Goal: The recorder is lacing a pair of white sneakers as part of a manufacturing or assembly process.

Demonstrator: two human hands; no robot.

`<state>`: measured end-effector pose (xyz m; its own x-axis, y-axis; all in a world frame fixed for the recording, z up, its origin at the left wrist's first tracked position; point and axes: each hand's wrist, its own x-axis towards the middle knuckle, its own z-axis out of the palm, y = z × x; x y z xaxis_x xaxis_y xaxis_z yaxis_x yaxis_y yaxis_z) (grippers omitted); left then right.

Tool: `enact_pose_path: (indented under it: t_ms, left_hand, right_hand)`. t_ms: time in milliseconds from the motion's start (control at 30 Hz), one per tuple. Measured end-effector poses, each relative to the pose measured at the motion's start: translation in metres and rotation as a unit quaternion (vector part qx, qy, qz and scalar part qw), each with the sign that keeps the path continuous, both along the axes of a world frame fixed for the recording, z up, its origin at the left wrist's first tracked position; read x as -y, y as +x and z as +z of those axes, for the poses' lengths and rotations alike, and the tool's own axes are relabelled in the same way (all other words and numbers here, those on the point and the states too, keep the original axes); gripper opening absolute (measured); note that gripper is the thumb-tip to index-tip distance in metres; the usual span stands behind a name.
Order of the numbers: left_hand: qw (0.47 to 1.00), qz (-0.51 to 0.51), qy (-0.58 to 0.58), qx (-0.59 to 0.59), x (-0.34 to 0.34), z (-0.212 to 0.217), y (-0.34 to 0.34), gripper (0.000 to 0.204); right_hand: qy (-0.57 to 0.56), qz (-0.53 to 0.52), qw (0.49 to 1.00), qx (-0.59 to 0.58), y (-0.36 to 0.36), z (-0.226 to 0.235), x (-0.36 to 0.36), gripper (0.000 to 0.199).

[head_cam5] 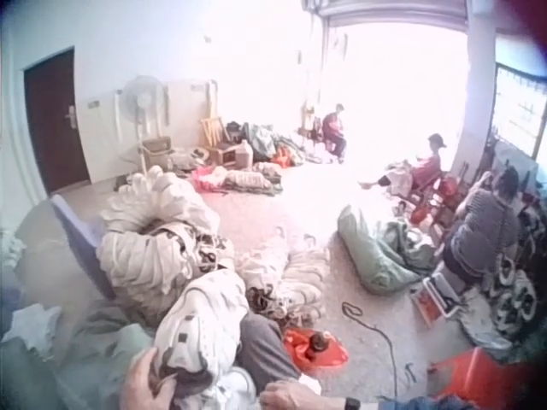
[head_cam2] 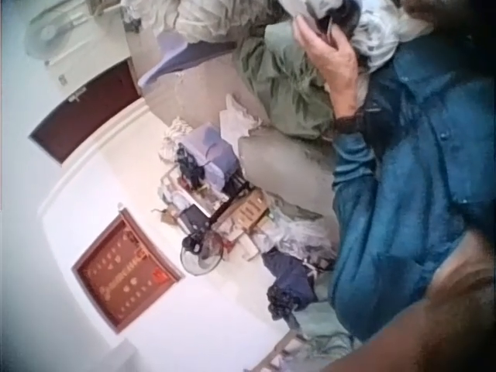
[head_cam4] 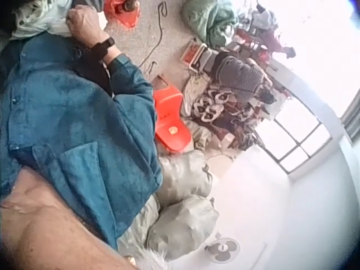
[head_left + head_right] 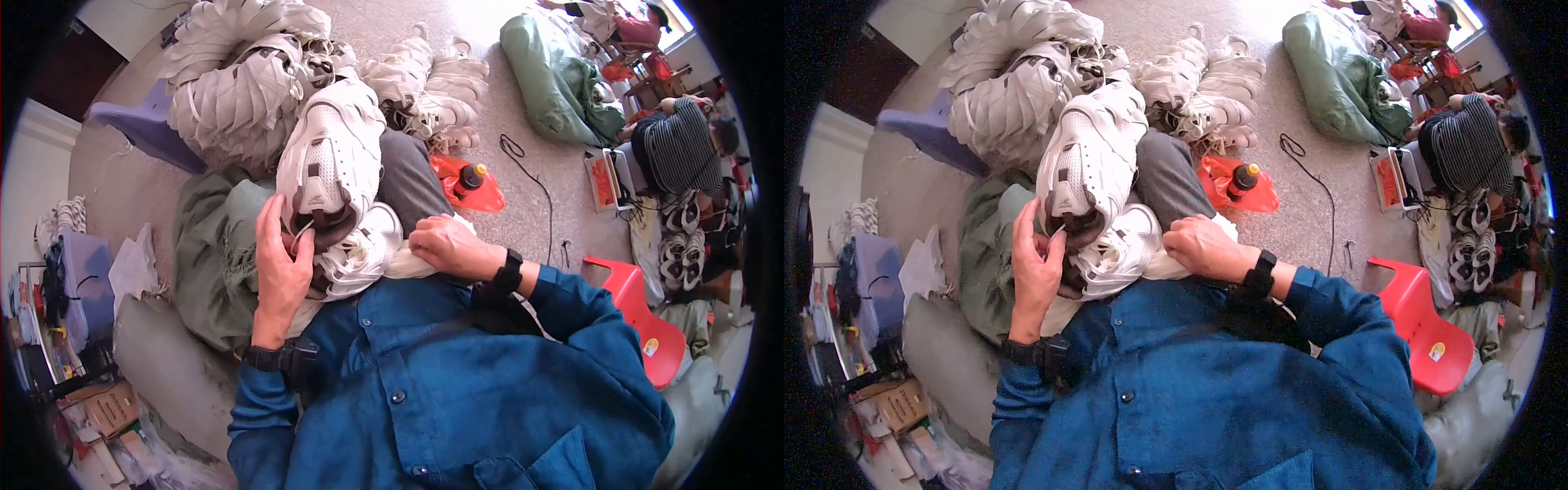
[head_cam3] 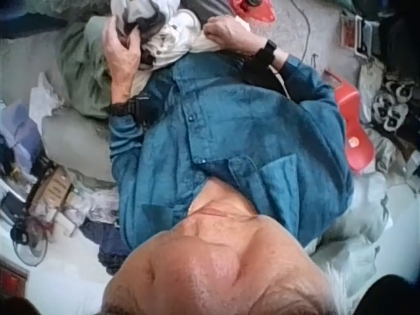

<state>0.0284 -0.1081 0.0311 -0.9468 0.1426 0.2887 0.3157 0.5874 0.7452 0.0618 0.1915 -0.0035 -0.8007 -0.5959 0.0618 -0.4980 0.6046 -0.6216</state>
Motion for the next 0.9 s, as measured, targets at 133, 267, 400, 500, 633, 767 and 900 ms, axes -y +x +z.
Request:
enact_pose_path:
  t_ms: [133, 267, 400, 500, 633, 767, 900]
  left_hand:
    - [0.999, -0.01, -0.027, -0.018, -0.006, 0.017, 0.016, 0.056]
    - [0.98, -0.039, -0.133, -0.142, -0.004, 0.033, 0.026, 0.04]
    - [0.992, -0.072, -0.085, -0.056, -0.004, 0.045, 0.049, 0.031]
    - [0.99, -0.092, -0.084, -0.066, -0.004, 0.042, 0.058, 0.028]
    - [0.992, -0.117, -0.047, -0.028, -0.011, 0.047, 0.07, 0.026]
    - [0.977, -0.202, -0.011, 0.061, -0.017, 0.057, 0.073, 0.047]
    - [0.932, -0.35, 0.012, 0.09, -0.058, 0.064, 0.075, 0.086]
  right_hand:
    - [0.062, 0.0, 0.998, -0.024, -0.002, 0.001, -0.002, 0.014]
    - [0.155, -0.002, 0.987, -0.038, 0.002, 0.009, -0.007, 0.022]
    - [0.041, 0.045, 0.995, -0.077, 0.016, 0.013, -0.031, 0.047]
    - [0.23, 0.052, 0.971, -0.05, 0.02, 0.004, -0.036, 0.039]
    - [0.159, 0.035, 0.985, 0.059, 0.016, 0.01, -0.034, 0.025]
    - [0.103, 0.081, 0.979, 0.156, 0.031, 0.077, -0.03, 0.024]
    - [0.048, 0.136, 0.969, 0.202, 0.05, 0.135, -0.009, 0.024]
